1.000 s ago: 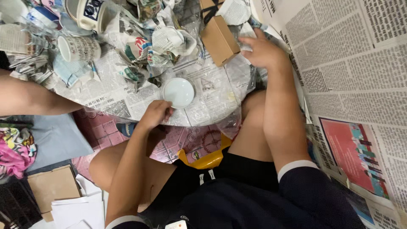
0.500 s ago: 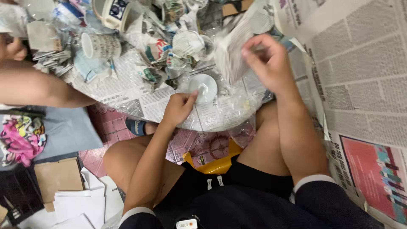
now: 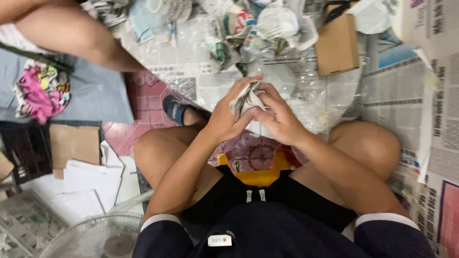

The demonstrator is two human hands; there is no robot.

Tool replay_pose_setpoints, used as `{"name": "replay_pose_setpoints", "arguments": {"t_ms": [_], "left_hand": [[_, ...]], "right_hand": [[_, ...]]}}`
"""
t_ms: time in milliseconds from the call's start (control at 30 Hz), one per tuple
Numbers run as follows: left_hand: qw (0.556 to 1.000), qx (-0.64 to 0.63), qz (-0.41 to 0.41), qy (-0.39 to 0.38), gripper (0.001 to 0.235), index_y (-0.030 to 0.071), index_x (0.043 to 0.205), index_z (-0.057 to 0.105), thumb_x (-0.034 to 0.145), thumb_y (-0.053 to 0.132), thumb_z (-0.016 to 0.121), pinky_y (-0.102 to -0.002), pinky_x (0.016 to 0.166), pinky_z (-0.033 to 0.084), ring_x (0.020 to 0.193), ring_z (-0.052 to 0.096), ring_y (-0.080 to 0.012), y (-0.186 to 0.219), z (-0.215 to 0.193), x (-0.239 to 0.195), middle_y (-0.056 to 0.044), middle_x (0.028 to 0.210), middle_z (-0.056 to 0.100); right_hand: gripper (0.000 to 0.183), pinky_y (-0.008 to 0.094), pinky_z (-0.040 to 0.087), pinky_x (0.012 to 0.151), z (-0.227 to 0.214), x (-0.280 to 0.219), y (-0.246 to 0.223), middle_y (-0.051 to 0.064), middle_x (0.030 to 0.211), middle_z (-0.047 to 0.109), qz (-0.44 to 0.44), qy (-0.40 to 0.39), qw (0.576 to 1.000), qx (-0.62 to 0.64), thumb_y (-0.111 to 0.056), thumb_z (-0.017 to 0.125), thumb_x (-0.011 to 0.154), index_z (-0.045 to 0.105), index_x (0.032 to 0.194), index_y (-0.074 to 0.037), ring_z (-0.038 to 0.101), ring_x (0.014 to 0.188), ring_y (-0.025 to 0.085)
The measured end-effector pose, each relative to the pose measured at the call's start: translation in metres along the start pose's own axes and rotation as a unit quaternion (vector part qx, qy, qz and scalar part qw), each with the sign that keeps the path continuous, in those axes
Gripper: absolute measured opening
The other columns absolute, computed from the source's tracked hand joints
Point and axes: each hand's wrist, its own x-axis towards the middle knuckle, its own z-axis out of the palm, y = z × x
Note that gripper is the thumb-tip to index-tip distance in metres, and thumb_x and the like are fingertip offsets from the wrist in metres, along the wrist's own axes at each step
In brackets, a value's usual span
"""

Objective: The person sits cross-legged and wraps small items, including paper cups and small boxes, in newspaper sheets. They fold the newspaper around each item and place the wrapped bundle on a growing pile on the table.

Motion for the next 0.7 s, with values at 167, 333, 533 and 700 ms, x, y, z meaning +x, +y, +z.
{"name": "replay_pose_setpoints", "arguments": {"t_ms": [167, 333, 533, 700], "left_hand": [[0.992, -0.074, -0.103, 0.009, 0.053, 0.0, 0.115, 0.054, 0.118, 0.049, 0.034, -0.032, 0.08, 0.048, 0.09, 0.056, -0.0244, -0.058, -0.003, -0.018, -0.015, 0.101, 0.054], [0.964, -0.218, -0.095, 0.117, 0.044, 0.001, 0.095, 0.069, 0.114, 0.038, 0.055, -0.024, 0.064, 0.044, 0.076, 0.055, -0.0037, -0.065, -0.017, -0.018, 0.002, 0.083, 0.065], [0.956, -0.207, -0.071, 0.197, 0.025, -0.001, 0.088, 0.074, 0.102, 0.02, 0.071, -0.022, 0.056, 0.043, 0.065, 0.055, -0.0009, -0.021, -0.026, -0.002, 0.003, 0.075, 0.07], [0.969, -0.104, 0.013, 0.225, 0.022, -0.001, 0.091, 0.073, 0.105, 0.016, 0.072, -0.024, 0.062, 0.043, 0.072, 0.053, -0.0019, -0.011, -0.016, -0.004, 0.001, 0.078, 0.068]], "right_hand": [[0.025, 0.03, 0.058, 0.093, -0.017, -0.001, 0.033, 0.011, 0.143, 0.052, -0.069, 0.091, 0.993, -0.007, -0.022, 0.057, 0.112, 0.067, 0.109, 0.001, 0.059, 0.118, 0.017], [0.026, 0.026, 0.054, 0.089, -0.038, -0.002, 0.032, 0.011, 0.119, 0.062, 0.02, 0.175, 0.974, 0.144, -0.02, 0.053, 0.116, 0.066, 0.12, 0.003, 0.059, 0.101, 0.014], [0.035, 0.032, 0.048, 0.096, -0.029, 0.01, 0.003, 0.015, 0.126, 0.045, -0.046, 0.209, 0.976, -0.029, -0.023, 0.068, 0.105, 0.05, 0.128, -0.004, 0.047, 0.116, 0.019], [0.048, 0.047, 0.042, 0.106, -0.022, 0.012, -0.008, 0.015, 0.144, 0.036, -0.259, 0.221, 0.867, -0.363, -0.029, 0.089, 0.081, 0.058, 0.112, -0.01, 0.036, 0.136, 0.03]]}}
